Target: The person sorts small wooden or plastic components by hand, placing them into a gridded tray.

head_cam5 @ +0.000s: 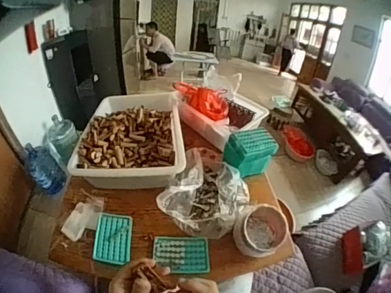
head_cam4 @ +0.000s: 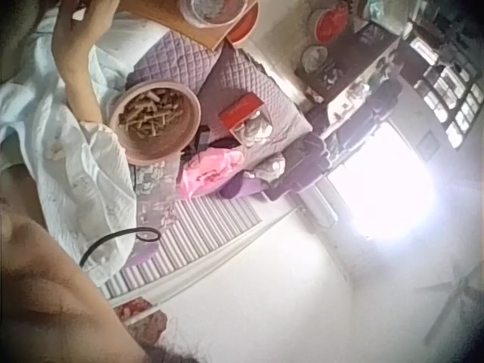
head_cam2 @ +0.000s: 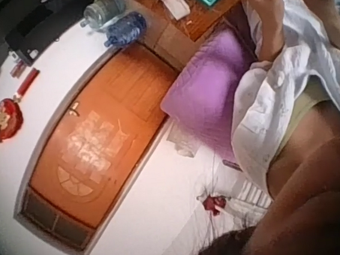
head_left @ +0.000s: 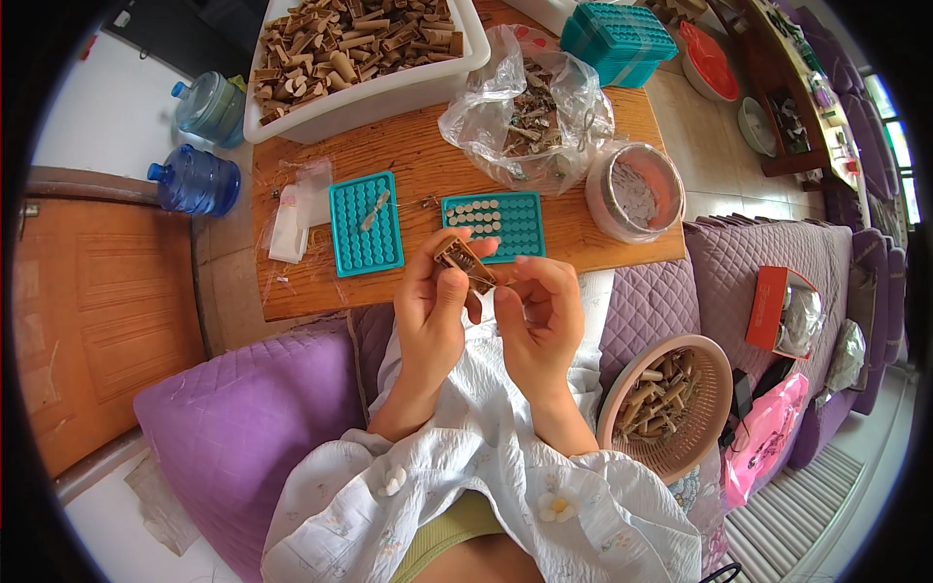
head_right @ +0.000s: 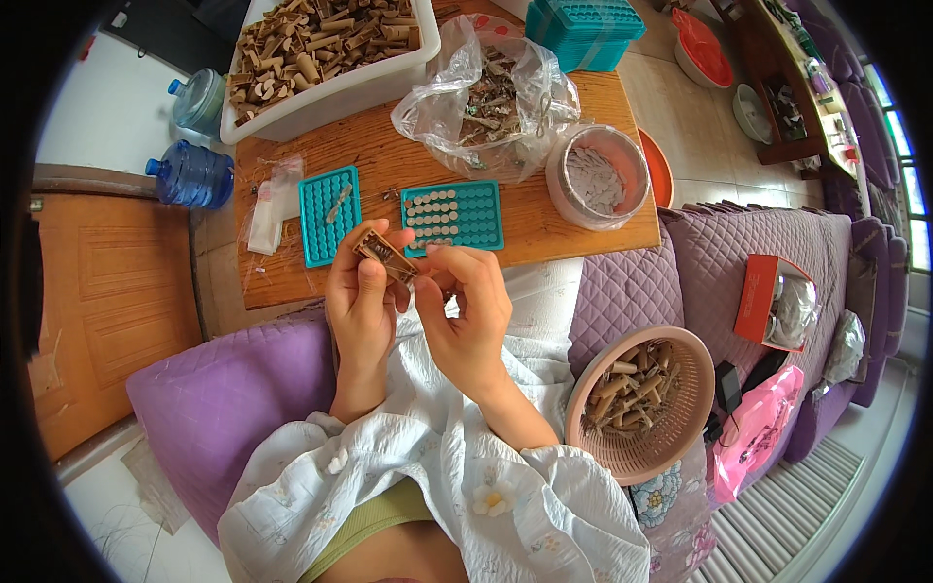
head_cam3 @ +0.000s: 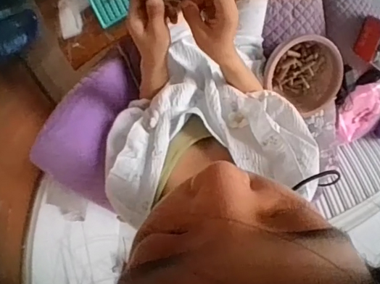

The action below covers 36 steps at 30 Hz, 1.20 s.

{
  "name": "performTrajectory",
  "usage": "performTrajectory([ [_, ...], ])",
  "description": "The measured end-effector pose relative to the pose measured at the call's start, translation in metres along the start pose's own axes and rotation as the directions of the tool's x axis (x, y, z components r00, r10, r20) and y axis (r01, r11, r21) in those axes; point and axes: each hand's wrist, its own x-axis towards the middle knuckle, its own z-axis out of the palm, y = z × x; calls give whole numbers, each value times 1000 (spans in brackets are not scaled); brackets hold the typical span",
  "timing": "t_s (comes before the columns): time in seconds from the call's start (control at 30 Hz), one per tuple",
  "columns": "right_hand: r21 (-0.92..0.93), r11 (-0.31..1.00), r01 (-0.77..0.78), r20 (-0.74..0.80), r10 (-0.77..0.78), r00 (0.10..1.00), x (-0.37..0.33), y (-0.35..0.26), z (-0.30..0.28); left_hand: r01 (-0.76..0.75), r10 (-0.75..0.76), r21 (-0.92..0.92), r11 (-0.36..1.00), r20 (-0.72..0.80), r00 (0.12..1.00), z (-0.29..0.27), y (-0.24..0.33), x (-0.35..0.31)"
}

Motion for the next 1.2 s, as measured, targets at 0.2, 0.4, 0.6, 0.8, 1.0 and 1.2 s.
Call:
performTrajectory([
  [0.2,13,1000,11,-17,-11,1000,4,0,-4,-95,94,-13,995,-20,995,8,3,0],
  [0.4,-1,992,-124,98,123,988,9,-1,-3,-130,128,-58,990,-29,991,2,-4,0],
  [0.6,46,980,-196,176,185,967,23,6,-14,208,-250,-463,862,-32,968,-2,-8,14],
  [0.8,86,977,-197,154,182,971,29,22,-17,217,-252,-418,882,-30,967,0,-18,15],
  [1.0,108,967,-232,179,211,961,31,19,-13,137,-135,-204,969,21,991,2,-25,11],
  [1.2,-70,948,-310,215,318,923,33,31,-9,88,-88,17,996,-11,996,-2,-38,8],
])
